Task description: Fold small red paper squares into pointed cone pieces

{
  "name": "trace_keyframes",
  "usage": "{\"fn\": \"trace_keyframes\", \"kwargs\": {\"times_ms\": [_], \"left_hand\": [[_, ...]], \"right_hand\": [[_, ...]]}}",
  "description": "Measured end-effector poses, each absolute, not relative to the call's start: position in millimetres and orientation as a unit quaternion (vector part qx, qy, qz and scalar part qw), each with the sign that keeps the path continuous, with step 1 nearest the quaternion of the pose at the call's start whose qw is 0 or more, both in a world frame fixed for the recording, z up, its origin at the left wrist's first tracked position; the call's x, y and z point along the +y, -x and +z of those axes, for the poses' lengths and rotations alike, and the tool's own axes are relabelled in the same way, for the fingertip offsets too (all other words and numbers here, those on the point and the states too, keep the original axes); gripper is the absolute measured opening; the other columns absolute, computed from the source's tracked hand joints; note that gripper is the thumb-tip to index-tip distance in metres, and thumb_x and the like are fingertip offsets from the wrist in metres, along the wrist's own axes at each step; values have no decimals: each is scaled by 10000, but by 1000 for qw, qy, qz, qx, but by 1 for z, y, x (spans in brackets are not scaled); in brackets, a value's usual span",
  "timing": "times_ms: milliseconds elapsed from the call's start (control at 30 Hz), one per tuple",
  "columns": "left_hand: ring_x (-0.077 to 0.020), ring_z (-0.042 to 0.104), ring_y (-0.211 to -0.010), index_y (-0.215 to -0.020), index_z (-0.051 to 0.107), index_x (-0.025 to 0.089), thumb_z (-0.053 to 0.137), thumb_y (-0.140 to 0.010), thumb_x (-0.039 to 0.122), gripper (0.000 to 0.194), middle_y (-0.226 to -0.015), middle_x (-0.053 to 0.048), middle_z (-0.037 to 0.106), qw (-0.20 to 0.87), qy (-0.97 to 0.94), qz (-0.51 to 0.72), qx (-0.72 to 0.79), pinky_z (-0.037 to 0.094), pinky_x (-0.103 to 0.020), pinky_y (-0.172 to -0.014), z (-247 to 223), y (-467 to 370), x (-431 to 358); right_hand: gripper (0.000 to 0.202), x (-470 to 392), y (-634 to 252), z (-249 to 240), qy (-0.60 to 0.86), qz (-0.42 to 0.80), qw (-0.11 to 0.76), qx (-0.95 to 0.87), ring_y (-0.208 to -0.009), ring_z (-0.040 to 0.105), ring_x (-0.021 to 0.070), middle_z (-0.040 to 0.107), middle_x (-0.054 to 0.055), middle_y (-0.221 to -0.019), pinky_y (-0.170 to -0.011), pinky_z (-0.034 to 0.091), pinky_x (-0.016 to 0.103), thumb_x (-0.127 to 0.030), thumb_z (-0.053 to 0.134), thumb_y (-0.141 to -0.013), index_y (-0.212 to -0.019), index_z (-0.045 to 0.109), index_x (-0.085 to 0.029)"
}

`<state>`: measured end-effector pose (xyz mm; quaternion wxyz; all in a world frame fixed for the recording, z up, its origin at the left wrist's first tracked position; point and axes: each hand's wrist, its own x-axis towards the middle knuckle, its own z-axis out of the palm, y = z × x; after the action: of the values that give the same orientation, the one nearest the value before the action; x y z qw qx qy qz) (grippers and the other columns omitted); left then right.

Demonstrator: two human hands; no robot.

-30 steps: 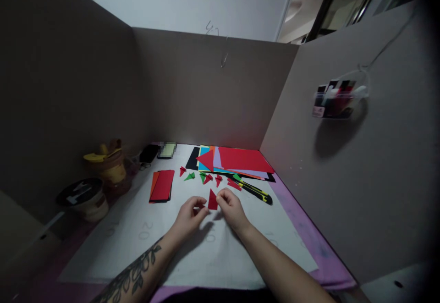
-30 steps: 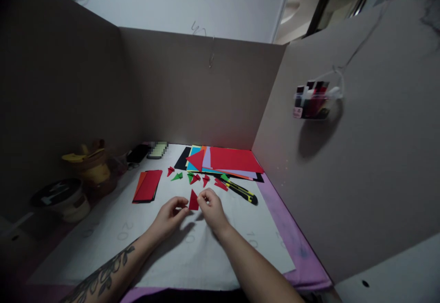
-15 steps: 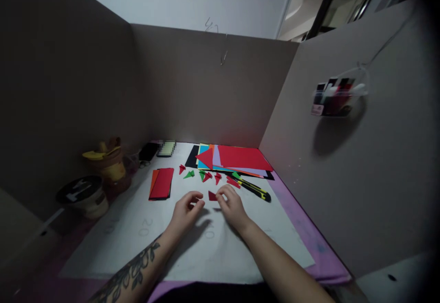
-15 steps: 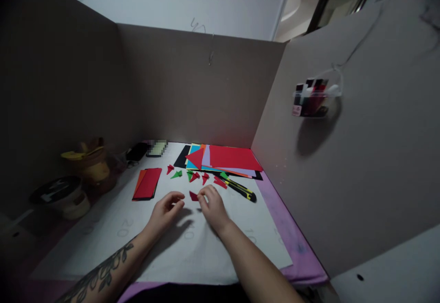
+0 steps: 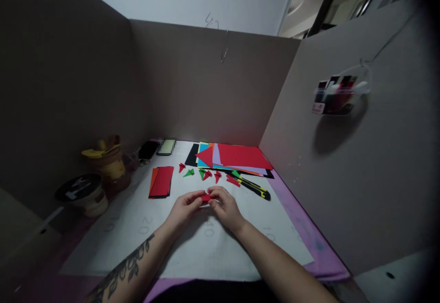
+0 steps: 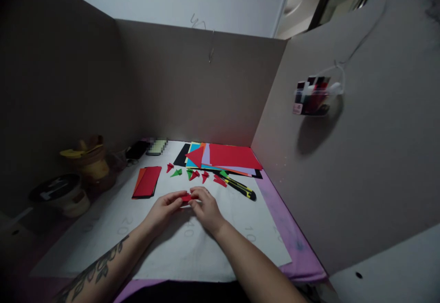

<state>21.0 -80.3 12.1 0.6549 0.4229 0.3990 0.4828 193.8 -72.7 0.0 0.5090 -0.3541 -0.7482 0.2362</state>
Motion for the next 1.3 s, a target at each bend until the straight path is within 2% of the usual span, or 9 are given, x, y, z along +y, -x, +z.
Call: {"fn": "trace_keyframes", "kwargs": {"times_ms": [133,233,467,567,833,1167,1300], "left_hand": [[-239,673,-888,-1012,721,126,809,-608,376,484,-1037,-156,723,629,-443,487,414,505,-321,-767,13,-21,-80],[-226,674,-857,-971,729,127,807,-603,362,444,-998,-143,736,618,-452,488,420,497,-314,-764,12,-21,-80],[-243,672,-888,-951,739,137,762,-643,372,387,-982,-133,743,588,-493,478,428,500,-308,-742,14,-20,-79],[-233,675,-840,-953,740,134,756,-648,380,392,-949,-127,748,579,-504,473,432,499,-298,-712,13,-20,-79],[-228,675,-830,-948,747,137,742,-671,359,354,-950,-127,749,562,-508,484,437,493,-301,-729,8,-19,-77],[-272,667,-921,-953,757,141,705,-697,338,327,-990,-127,745,531,-536,483,444,490,-363,-831,15,-20,-80],[-271,664,-939,-966,752,140,684,-719,335,321,-1015,-132,739,522,-543,484,445,491,-361,-840,13,-21,-79]], "right_hand": [[49,-70,-194,-2,355,324,555,-678,-985,610,203,622,76,-1016,-845,508,348,-215,555,-845,-884,584,-210],[54,-68,-194,-3,360,357,560,-655,-954,622,202,638,72,-991,-832,507,344,-226,557,-840,-865,599,-203],[245,-71,-190,-1,353,444,559,-605,-962,656,227,692,81,-995,-900,506,413,-397,626,-829,-993,627,-215],[289,-71,-189,0,354,464,560,-588,-997,658,245,698,91,-1012,-936,491,443,-418,646,-808,-1008,633,-209],[271,-73,-189,2,336,509,565,-556,-1069,643,256,657,91,-1145,-964,485,448,-390,670,-786,-996,632,-222],[249,-72,-189,-1,328,535,564,-537,-1074,638,268,686,92,-1089,-957,475,467,-302,663,-779,-1017,643,-228],[297,-72,-187,-1,341,541,556,-531,-1073,638,257,706,83,-1060,-982,449,465,-199,643,-729,-1026,631,-219]]}}
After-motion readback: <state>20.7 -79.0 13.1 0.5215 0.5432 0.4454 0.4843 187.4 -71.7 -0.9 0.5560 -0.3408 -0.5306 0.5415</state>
